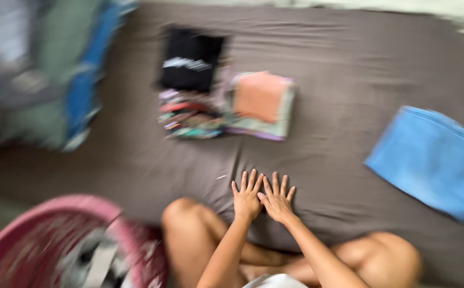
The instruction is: The person sits on a bed and folds a pair of denim shorts, then sorts and folds various undergarments and socks from a laundry basket. The person places the folded items into neat piles on the bed.
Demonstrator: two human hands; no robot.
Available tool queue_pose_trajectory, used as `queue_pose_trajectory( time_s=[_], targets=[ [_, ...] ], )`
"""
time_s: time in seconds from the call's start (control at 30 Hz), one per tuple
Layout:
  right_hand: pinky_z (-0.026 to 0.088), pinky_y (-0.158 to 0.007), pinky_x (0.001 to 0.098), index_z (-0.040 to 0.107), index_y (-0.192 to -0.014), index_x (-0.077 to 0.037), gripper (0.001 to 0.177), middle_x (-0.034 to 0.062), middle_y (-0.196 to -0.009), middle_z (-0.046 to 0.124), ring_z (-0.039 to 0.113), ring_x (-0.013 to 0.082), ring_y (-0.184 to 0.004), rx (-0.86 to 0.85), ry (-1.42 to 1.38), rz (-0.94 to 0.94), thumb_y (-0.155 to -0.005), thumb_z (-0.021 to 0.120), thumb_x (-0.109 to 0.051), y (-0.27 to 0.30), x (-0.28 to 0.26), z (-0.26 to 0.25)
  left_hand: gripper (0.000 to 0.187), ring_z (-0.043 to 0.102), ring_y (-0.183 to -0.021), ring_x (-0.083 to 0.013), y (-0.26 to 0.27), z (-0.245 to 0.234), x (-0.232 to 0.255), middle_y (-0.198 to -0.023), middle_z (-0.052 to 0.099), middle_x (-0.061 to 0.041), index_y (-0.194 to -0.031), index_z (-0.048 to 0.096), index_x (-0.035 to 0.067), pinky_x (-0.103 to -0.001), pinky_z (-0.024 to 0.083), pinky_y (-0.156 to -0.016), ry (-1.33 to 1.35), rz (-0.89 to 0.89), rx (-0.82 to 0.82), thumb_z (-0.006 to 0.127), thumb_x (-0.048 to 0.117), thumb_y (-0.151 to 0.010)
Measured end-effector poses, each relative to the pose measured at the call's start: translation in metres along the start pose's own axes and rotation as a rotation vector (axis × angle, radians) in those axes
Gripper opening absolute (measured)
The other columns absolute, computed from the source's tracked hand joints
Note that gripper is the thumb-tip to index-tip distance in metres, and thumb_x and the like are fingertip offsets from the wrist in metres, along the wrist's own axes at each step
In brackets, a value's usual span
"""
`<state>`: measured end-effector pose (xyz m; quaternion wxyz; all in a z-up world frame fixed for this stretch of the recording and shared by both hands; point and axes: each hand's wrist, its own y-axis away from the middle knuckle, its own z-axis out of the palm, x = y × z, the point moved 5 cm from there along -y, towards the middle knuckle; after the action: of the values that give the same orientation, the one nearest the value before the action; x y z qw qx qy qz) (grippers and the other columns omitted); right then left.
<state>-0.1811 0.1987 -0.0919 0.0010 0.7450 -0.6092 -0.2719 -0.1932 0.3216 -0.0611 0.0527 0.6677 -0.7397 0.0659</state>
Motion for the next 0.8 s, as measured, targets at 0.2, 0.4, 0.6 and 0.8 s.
queue_pose_trajectory(
  time_s=[0.2,0.4,0.6,0.8],
  targets=[
    [0.009,-0.129,0.0474,0.029,-0.161,-0.003,0.066,0.0174,-0.174,0.014,0.009,0.0308,-0.162,-0.132,-0.764,-0.749,-0.107,0.042,-0.038,0.027,-0.265,-0.013,0.055,0.039,-0.139,-0.0313,0.096,-0.097,-0.139,-0.149,0.044,-0.006,-0.143,0.048,0.017,-0.063,0.032,-0.107,0.166,-0.398,0.185,0.06,0.029,-0.091],
    [0.019,-0.125,0.0569,0.059,-0.144,-0.013,0.052,0.0189,-0.171,0.025,0.017,0.0402,-0.161,-0.087,-0.499,-1.224,-0.094,0.066,-0.025,0.115,-0.479,-0.083,0.045,0.062,-0.122,-0.0286,0.241,-0.281,-0.226,-0.13,0.067,-0.009,-0.129,0.063,0.006,-0.055,0.047,-0.105,0.02,-0.612,0.572,0.067,0.023,-0.088],
    [0.036,-0.101,0.0716,0.067,-0.13,-0.023,0.061,0.0229,-0.163,0.025,0.023,0.0516,-0.145,0.254,0.318,-1.054,-0.071,0.082,-0.029,0.113,-0.56,-0.044,0.115,0.044,-0.133,-0.0464,0.327,-0.277,-0.326,-0.157,0.035,-0.017,-0.164,0.018,0.023,-0.069,0.039,-0.104,0.247,-0.975,-0.389,0.085,0.052,-0.075],
    [0.059,-0.079,0.0496,0.067,-0.131,-0.032,0.064,0.0177,-0.164,0.031,0.059,0.0386,-0.121,0.131,0.327,-0.807,-0.073,0.073,-0.005,0.089,-0.541,-0.015,0.143,0.008,-0.148,-0.0606,0.358,-0.153,-0.337,-0.172,-0.017,-0.012,-0.163,-0.015,0.039,-0.078,0.025,-0.106,0.005,-0.818,-1.096,0.093,0.057,-0.073]
  ],
)
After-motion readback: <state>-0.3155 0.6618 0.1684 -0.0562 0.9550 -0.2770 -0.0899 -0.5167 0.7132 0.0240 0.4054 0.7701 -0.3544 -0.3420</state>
